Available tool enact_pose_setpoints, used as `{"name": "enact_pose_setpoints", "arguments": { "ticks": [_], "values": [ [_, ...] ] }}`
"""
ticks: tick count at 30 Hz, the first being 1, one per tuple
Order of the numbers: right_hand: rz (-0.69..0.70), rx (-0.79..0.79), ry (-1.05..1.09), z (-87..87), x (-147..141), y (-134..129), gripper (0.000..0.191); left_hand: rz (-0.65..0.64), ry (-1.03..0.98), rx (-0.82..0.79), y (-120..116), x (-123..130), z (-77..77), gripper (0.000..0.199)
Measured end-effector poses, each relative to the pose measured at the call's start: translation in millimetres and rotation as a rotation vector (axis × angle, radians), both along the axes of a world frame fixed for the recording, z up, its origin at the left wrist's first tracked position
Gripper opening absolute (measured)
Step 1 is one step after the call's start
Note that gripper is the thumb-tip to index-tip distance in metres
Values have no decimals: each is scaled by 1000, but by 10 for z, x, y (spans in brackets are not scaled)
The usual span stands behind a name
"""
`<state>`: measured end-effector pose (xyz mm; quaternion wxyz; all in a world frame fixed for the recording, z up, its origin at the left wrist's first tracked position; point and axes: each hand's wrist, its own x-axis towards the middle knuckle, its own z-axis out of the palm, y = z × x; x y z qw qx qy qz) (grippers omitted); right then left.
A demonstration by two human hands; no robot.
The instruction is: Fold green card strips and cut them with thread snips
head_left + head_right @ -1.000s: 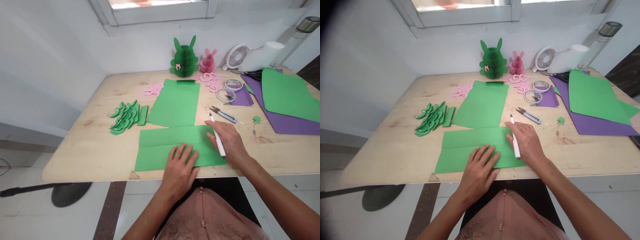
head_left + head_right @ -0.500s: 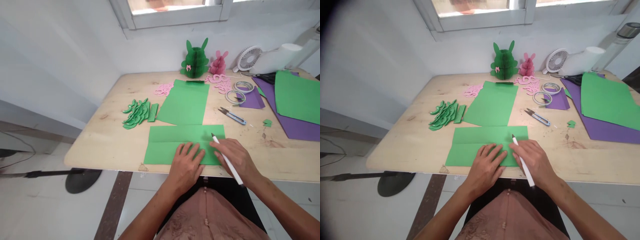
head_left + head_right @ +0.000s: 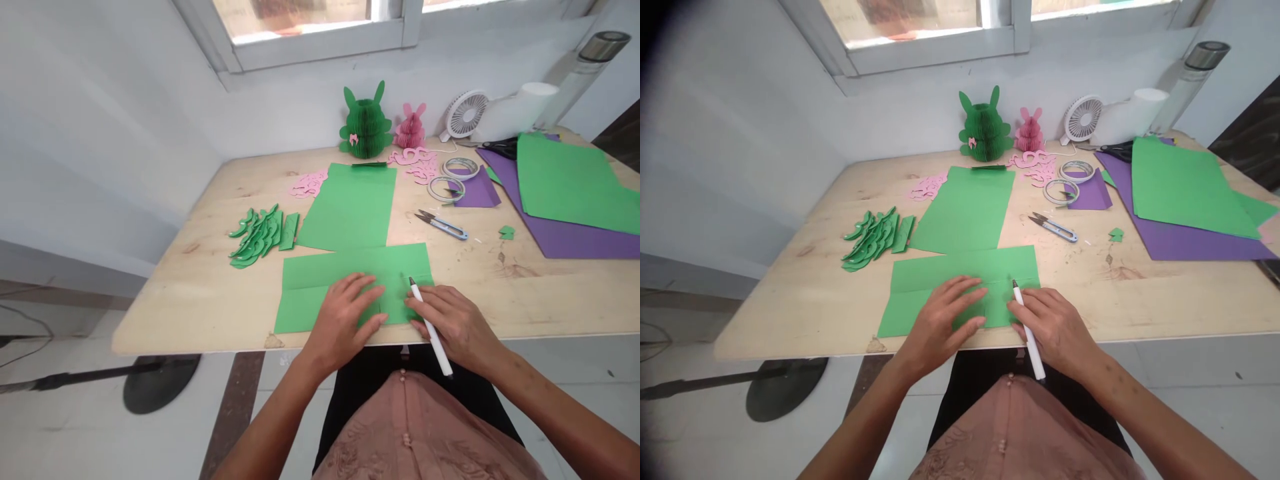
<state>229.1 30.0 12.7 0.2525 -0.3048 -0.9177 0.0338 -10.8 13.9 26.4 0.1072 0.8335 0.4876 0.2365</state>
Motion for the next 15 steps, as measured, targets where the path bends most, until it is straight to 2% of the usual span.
{"name": "enact_pose_setpoints", "arguments": {
  "ticks": [2,8,15],
  "values": [
    [-2,5,-3,-10,-1,-5,21,72,16,48,111,-62,29,33],
    [-19,27,5,-12,-19,-11,21,179,342,54,472,-88,124,43],
    [-26,31,0,-14,-27,-25,20,234,467,21,570,-39,241,41]
  ]
}}
